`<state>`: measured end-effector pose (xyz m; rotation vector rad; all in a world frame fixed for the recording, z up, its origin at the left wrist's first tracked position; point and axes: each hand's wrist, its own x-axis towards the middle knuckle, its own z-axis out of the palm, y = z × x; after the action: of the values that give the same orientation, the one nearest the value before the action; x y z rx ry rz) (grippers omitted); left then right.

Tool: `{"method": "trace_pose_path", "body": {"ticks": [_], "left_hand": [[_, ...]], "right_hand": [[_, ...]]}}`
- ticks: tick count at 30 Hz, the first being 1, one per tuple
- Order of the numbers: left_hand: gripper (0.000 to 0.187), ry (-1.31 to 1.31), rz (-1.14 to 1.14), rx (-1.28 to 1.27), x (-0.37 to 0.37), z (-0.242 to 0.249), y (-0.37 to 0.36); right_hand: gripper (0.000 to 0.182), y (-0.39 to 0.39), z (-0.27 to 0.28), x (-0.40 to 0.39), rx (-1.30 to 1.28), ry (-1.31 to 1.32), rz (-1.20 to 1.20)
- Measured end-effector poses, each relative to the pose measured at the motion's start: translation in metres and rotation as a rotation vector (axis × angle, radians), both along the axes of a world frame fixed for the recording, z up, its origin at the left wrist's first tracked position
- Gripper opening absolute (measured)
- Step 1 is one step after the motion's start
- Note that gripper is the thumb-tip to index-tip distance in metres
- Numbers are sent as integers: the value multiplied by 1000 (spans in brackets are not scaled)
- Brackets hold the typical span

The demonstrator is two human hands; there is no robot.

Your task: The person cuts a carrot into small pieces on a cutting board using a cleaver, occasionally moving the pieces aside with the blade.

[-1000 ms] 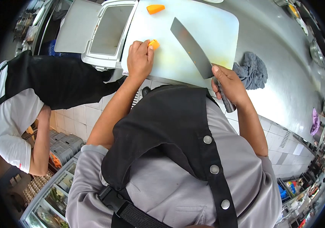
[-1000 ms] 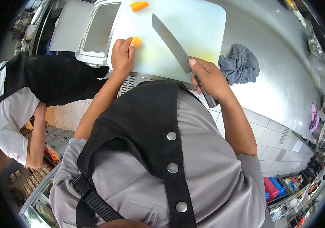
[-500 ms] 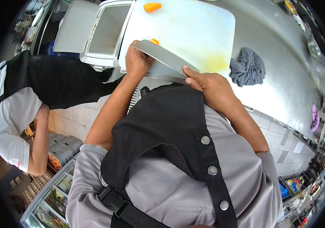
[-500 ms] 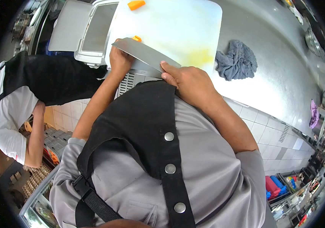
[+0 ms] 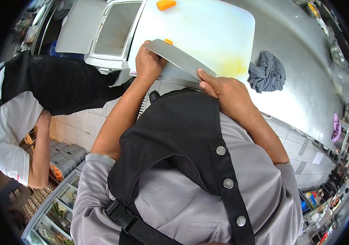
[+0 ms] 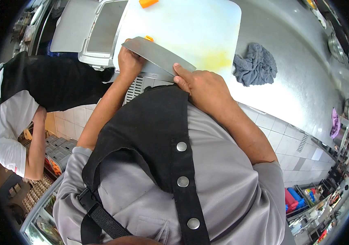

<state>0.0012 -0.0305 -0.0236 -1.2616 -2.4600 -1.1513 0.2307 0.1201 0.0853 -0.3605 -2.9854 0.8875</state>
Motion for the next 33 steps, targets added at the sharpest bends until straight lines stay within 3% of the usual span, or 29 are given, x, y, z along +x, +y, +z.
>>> {"method": "trace_pose_path", "body": {"ticks": [4, 12, 17, 19, 26, 28, 33], "left_hand": [[23, -79, 4, -1, 1, 0, -1], [24, 106, -19, -81, -3, -1, -2], [23, 24, -6, -115, -2, 3, 0], [23, 4, -4, -113, -2, 2, 1], [28, 85, 18, -81, 0, 5, 2], [28, 99, 15, -89, -1, 5, 2], [27, 119, -5, -24, -2, 3, 2]], "right_hand": [[44, 1, -3, -2, 12, 4, 8], [41, 5, -2, -13, -70, -13, 3], [42, 10, -2, -22, -163, -21, -2], [45, 13, 6, -28, -295, -152, -43], [47, 30, 6, -39, -522, -202, -113], [49, 36, 12, -43, -678, -359, -155], [52, 38, -1, -51, -769, -279, -180]]}}
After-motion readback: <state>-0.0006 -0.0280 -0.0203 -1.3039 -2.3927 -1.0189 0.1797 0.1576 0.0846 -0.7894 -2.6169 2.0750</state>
